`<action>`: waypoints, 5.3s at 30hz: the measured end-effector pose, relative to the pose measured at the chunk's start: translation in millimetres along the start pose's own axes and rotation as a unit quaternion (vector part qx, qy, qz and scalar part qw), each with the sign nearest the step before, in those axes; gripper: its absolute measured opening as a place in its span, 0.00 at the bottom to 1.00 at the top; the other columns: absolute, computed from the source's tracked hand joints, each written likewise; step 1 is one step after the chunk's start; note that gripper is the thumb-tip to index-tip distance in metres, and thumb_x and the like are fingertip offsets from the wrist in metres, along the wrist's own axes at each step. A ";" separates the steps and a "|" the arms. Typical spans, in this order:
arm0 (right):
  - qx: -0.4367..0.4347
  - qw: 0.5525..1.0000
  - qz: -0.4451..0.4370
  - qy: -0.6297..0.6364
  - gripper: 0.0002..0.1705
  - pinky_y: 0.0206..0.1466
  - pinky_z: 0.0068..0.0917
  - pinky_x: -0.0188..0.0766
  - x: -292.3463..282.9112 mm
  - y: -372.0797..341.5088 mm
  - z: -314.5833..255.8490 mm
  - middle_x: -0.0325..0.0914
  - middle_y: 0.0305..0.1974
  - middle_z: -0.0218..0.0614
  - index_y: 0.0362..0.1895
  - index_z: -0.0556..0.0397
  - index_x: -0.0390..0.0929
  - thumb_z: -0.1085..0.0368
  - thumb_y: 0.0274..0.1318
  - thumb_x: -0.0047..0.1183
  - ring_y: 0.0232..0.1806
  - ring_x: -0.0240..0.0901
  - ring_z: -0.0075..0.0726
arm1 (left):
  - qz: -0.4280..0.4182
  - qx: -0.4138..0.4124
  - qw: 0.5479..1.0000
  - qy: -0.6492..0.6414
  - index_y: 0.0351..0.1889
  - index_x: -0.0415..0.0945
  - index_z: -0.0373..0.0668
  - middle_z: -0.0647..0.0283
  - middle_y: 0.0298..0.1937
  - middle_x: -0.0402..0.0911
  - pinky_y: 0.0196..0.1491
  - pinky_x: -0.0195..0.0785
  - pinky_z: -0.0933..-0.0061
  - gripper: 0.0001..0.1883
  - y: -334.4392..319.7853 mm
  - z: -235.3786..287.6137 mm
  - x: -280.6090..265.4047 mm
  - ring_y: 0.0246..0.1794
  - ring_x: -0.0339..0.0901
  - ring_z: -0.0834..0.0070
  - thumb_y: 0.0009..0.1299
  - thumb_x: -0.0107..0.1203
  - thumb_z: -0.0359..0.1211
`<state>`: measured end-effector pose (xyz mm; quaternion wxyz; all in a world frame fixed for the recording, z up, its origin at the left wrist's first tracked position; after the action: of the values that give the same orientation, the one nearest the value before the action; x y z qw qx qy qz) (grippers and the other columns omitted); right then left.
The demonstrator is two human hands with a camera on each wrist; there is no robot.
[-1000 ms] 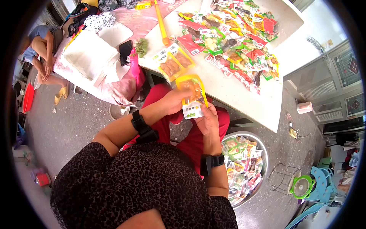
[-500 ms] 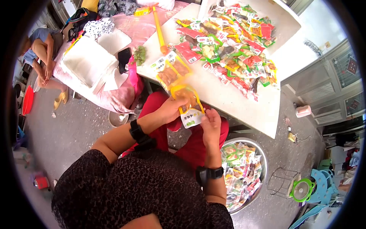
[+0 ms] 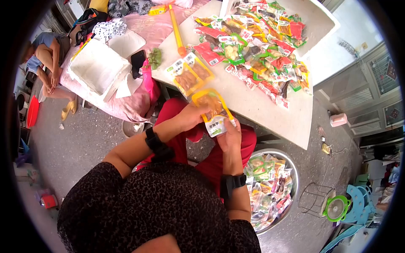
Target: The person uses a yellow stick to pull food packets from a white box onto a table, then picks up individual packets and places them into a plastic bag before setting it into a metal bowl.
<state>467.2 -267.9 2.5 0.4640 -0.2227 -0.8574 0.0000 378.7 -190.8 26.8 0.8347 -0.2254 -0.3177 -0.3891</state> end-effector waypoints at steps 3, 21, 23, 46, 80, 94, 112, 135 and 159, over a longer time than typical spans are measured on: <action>-0.062 0.996 0.052 -0.028 0.08 0.44 0.36 0.67 -8.8 11.0 -16.3 0.71 0.36 0.43 0.36 0.57 0.66 0.76 0.49 0.41 0.38 0.69 0.39 | 0.089 -0.085 0.956 0.266 0.46 0.63 0.41 0.67 0.37 0.71 0.36 0.65 0.72 0.19 -0.9 3.2 -24.0 0.36 0.69 0.74 0.58 0.51 0.35; -0.056 0.996 0.065 -0.032 0.07 0.42 0.32 0.67 -20.0 27.6 -24.7 0.71 0.35 0.42 0.35 0.60 0.65 0.76 0.49 0.41 0.37 0.69 0.36 | 0.147 0.206 0.554 0.794 0.26 0.67 0.38 0.51 0.29 0.69 0.28 0.66 0.61 0.07 24.7 56.3 -29.4 0.28 0.70 0.55 0.54 0.44 0.32; -0.052 0.997 0.056 -0.032 0.07 0.42 0.32 0.68 -18.2 31.0 -23.4 0.71 0.35 0.42 0.35 0.59 0.66 0.76 0.49 0.41 0.36 0.69 0.37 | 0.142 0.247 0.553 0.783 0.24 0.67 0.37 0.50 0.29 0.69 0.28 0.66 0.60 0.07 21.6 59.5 -26.3 0.28 0.70 0.54 0.55 0.44 0.32; 0.039 0.999 -0.014 -0.014 0.14 0.43 0.39 0.67 3.5 76.6 9.3 0.69 0.38 0.47 0.41 0.61 0.61 0.76 0.46 0.43 0.38 0.69 0.43 | 0.123 0.229 0.566 0.782 0.38 0.69 0.47 0.55 0.30 0.72 0.30 0.66 0.60 0.11 14.2 64.8 5.1 0.29 0.72 0.58 0.57 0.42 0.33; 0.026 0.942 0.084 -0.325 0.08 0.19 0.14 0.63 24.7 73.3 2.5 0.70 0.24 0.31 0.33 0.56 0.67 0.69 0.46 0.46 0.22 0.70 0.23 | 0.091 0.402 0.424 0.806 0.41 0.69 0.46 0.58 0.45 0.67 0.53 0.52 0.63 0.19 -32.1 59.5 1.7 0.51 0.60 0.62 0.47 0.53 0.32; -0.168 0.908 0.034 -0.383 0.10 0.27 0.15 0.63 60.2 34.6 -67.9 0.69 0.28 0.28 0.37 0.56 0.66 0.69 0.47 0.46 0.27 0.68 0.21 | 0.031 0.290 0.781 0.553 0.40 0.70 0.36 0.64 0.42 0.72 0.46 0.59 0.80 0.10 -14.5 152.7 8.0 0.42 0.67 0.78 0.64 0.43 0.30; -0.322 0.587 -0.204 -0.715 0.06 0.29 0.41 0.61 122.5 -71.6 -76.3 0.67 0.21 0.44 0.21 0.55 0.66 0.65 0.41 0.44 0.27 0.65 0.52 | -0.147 0.073 0.869 0.467 0.41 0.69 0.35 0.62 0.42 0.72 0.47 0.58 0.79 0.11 -63.3 85.9 63.1 0.43 0.67 0.78 0.63 0.42 0.29; -0.023 0.680 0.387 -0.622 0.06 0.19 0.16 0.58 -258.6 -250.1 -223.3 0.65 0.16 0.27 0.22 0.54 0.68 0.65 0.44 0.46 0.16 0.61 0.19 | 0.012 0.244 0.510 0.825 0.36 0.70 0.41 0.56 0.46 0.69 0.52 0.53 0.62 0.11 -40.1 34.1 -100.9 0.51 0.61 0.59 0.55 0.49 0.32; 0.277 0.665 0.383 -0.577 0.03 0.15 0.27 0.62 -365.6 -361.3 -103.5 0.67 0.15 0.37 0.22 0.55 0.68 0.69 0.39 0.45 0.13 0.67 0.33 | 0.015 0.280 0.496 0.822 0.35 0.71 0.41 0.57 0.46 0.69 0.51 0.53 0.63 0.11 -42.1 30.4 -100.4 0.51 0.62 0.59 0.54 0.49 0.32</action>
<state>583.5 -754.4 -154.7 -0.1246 -0.3484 -0.7531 0.5440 284.8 -146.1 -17.5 0.7442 0.4370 0.4225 -0.2769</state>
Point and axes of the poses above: each hand's wrist, its own y-axis towards the middle knuckle, its own x-axis out of the palm, z = x × y, the point moved 7 cm from there along y, towards the middle knuckle
